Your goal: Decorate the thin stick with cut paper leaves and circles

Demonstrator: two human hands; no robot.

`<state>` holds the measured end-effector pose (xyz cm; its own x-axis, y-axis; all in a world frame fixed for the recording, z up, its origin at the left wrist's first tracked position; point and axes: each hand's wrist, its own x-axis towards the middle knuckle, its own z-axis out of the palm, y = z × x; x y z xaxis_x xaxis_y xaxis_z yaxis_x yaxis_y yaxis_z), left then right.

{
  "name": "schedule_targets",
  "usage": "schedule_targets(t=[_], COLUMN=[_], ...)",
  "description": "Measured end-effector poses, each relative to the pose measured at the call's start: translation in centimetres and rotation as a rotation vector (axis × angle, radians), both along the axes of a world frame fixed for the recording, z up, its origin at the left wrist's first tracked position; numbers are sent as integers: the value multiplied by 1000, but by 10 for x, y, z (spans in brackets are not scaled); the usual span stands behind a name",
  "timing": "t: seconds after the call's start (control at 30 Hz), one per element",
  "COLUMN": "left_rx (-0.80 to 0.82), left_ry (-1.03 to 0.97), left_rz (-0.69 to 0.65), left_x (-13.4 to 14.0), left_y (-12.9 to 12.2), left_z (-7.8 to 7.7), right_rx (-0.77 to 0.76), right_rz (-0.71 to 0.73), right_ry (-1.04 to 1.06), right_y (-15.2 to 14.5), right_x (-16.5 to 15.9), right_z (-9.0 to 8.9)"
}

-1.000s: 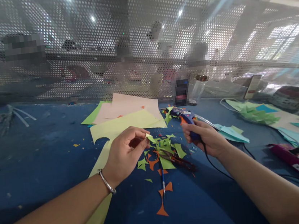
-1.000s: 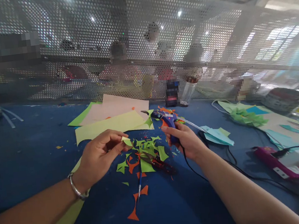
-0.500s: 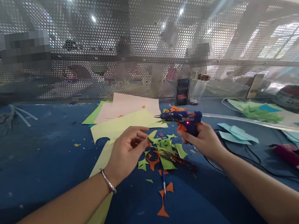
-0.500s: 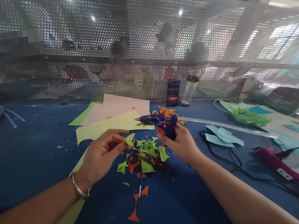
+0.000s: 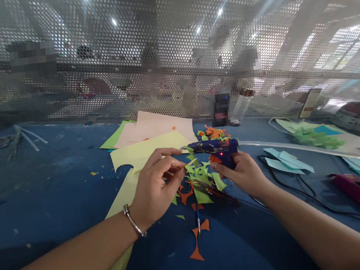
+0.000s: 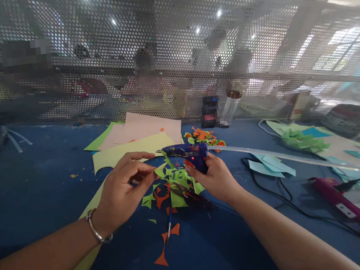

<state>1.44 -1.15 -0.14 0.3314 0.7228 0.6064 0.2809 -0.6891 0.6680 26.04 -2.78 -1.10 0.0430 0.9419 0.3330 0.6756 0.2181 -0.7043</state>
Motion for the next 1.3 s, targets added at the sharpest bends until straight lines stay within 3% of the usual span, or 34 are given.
schedule_targets(t=[0.07,0.23,0.33,0.53,0.8,1.1,1.3], left_rx=[-100,-557,-648,-656,-762,-456,-411], left_ry=[-17,-190,-265,-196,-9,106,-39], left_rz=[-14,-154,-234,-291,-169,-40,-54], left_x=[1,9,12,11,10,-5,-6], left_y=[2,11,14,14,22,27,31], left_z=[-5,-17,-16,-14,-21,-7,-6], right_rx=[-17,-34,-47,-50,-34,-63,-56], right_rz=[8,35,60,76,56,80,131], right_ry=[45,117,142,156,235,234,208], right_y=[-1,-4,-6,-8,-8,-9,-11], right_x=[-2,-9,-13,-14,-11,-9,-8], right_z=[1,8,10,8,10,8,10])
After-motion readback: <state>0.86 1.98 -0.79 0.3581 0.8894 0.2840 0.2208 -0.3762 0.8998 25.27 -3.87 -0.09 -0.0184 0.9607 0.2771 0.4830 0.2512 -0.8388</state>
